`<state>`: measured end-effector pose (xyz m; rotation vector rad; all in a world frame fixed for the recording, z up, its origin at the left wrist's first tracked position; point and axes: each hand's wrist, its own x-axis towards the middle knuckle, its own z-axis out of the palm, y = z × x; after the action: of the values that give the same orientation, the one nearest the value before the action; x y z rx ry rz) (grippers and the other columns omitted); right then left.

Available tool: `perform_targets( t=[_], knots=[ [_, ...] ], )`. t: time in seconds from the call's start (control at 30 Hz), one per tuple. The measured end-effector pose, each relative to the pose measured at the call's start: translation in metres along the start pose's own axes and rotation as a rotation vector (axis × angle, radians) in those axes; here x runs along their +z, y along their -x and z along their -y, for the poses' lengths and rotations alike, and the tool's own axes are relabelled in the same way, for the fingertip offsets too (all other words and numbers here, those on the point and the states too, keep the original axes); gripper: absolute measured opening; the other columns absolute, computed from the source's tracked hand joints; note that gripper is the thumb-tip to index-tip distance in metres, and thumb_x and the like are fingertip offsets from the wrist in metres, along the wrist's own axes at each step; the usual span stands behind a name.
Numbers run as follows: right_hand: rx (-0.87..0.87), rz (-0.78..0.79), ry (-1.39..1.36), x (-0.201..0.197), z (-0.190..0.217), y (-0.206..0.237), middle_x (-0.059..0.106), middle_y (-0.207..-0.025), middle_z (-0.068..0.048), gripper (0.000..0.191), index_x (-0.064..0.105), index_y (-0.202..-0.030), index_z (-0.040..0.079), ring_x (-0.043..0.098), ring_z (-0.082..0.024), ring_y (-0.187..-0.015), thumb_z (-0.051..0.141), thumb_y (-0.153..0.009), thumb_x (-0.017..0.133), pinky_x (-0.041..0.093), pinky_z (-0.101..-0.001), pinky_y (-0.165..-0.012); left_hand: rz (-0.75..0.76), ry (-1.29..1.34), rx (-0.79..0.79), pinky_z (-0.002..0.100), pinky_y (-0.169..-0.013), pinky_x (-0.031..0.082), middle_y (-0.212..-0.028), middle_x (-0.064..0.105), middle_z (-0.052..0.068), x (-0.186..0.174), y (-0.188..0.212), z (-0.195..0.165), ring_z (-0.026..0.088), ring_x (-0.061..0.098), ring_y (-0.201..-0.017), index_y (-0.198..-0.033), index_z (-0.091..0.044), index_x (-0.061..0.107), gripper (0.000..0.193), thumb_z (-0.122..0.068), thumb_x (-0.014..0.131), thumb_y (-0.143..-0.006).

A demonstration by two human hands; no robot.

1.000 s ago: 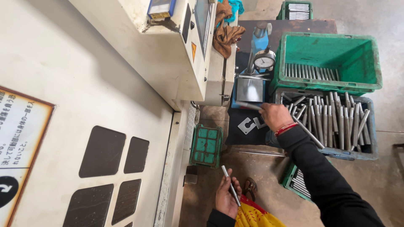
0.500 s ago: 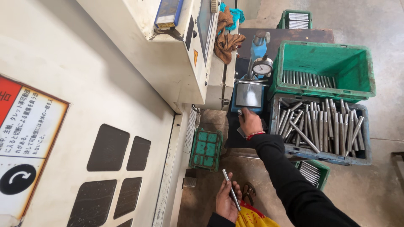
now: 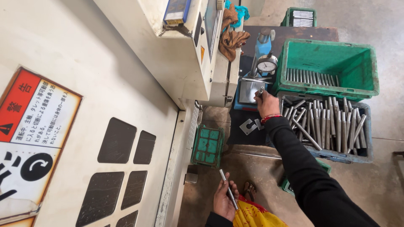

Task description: The person inspects cylindrical metal rods by holding and rotating them, then places them into a green crate. They wipe their hands with a cloth, open a machine door, and retrieve a rod from inside the machine before returning to inspect more rods.

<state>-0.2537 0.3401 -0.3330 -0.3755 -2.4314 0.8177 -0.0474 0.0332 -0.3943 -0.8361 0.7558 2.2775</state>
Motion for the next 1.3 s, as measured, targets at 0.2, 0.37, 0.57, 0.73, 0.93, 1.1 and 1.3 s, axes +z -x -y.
perform_targets(
  t=[0.2,0.37,0.57,0.73,0.93,1.1,1.3],
  knots=[
    [0.110,0.083,0.051,0.004,-0.007,0.002,0.075,-0.090,-0.016,0.024,0.073,-0.101,0.005,0.073,-0.035,-0.083,0.018,-0.082,0.083,0.059,-0.0432,-0.077,0.036,0.011,-0.007,0.027,-0.074,0.059,-0.093,0.067,0.003,0.001,0.004,-0.002,0.011,0.067,-0.084,-0.142,-0.010,0.057,0.043,-0.018,0.058,-0.100],
    [0.209,0.119,0.155,0.004,-0.002,0.001,0.074,-0.084,-0.018,0.025,0.075,-0.097,0.006,0.073,-0.037,-0.080,0.023,-0.082,0.085,0.058,-0.0448,-0.077,0.008,-0.026,-0.003,0.027,-0.072,0.059,-0.093,0.066,0.002,0.004,0.004,-0.002,0.010,0.066,-0.083,-0.143,-0.010,0.058,0.043,-0.019,0.058,-0.100],
    [0.229,0.086,0.175,0.005,0.003,0.004,0.074,-0.083,-0.018,0.025,0.076,-0.095,0.005,0.073,-0.037,-0.078,0.026,-0.083,0.085,0.058,-0.0449,-0.075,0.006,-0.046,-0.016,0.027,-0.072,0.058,-0.093,0.065,0.002,0.007,0.005,0.002,0.011,0.066,-0.083,-0.143,-0.010,0.058,0.044,-0.020,0.060,-0.100],
    [0.237,0.048,0.155,0.007,0.003,-0.003,0.075,-0.085,-0.018,0.025,0.077,-0.097,0.006,0.073,-0.037,-0.079,0.024,-0.082,0.085,0.058,-0.0455,-0.077,0.026,-0.025,-0.004,0.027,-0.073,0.058,-0.094,0.065,0.002,0.004,0.004,0.005,0.011,0.066,-0.083,-0.142,-0.011,0.058,0.045,-0.020,0.061,-0.099],
    [0.270,0.056,0.159,0.007,0.004,-0.011,0.075,-0.086,-0.017,0.024,0.077,-0.098,0.006,0.073,-0.037,-0.081,0.022,-0.083,0.085,0.058,-0.0451,-0.080,0.044,-0.002,-0.002,0.027,-0.074,0.058,-0.094,0.066,0.002,-0.004,0.007,0.008,0.011,0.067,-0.085,-0.142,-0.010,0.059,0.045,-0.019,0.063,-0.098],
    [0.279,0.033,0.137,0.008,0.006,-0.018,0.076,-0.088,-0.016,0.023,0.077,-0.097,0.005,0.074,-0.036,-0.084,0.021,-0.082,0.085,0.058,-0.0450,-0.083,0.023,-0.006,-0.007,0.027,-0.073,0.059,-0.094,0.065,0.002,-0.006,0.007,0.012,0.011,0.067,-0.084,-0.141,-0.009,0.060,0.044,-0.018,0.063,-0.098],
    [0.269,0.006,0.112,0.010,0.006,-0.023,0.075,-0.090,-0.017,0.023,0.077,-0.098,0.005,0.073,-0.038,-0.086,0.020,-0.082,0.085,0.057,-0.0454,-0.082,-0.025,-0.050,-0.029,0.026,-0.071,0.058,-0.092,0.065,0.002,-0.008,0.009,0.014,0.011,0.066,-0.082,-0.141,-0.011,0.060,0.045,-0.021,0.063,-0.098]
  ],
)
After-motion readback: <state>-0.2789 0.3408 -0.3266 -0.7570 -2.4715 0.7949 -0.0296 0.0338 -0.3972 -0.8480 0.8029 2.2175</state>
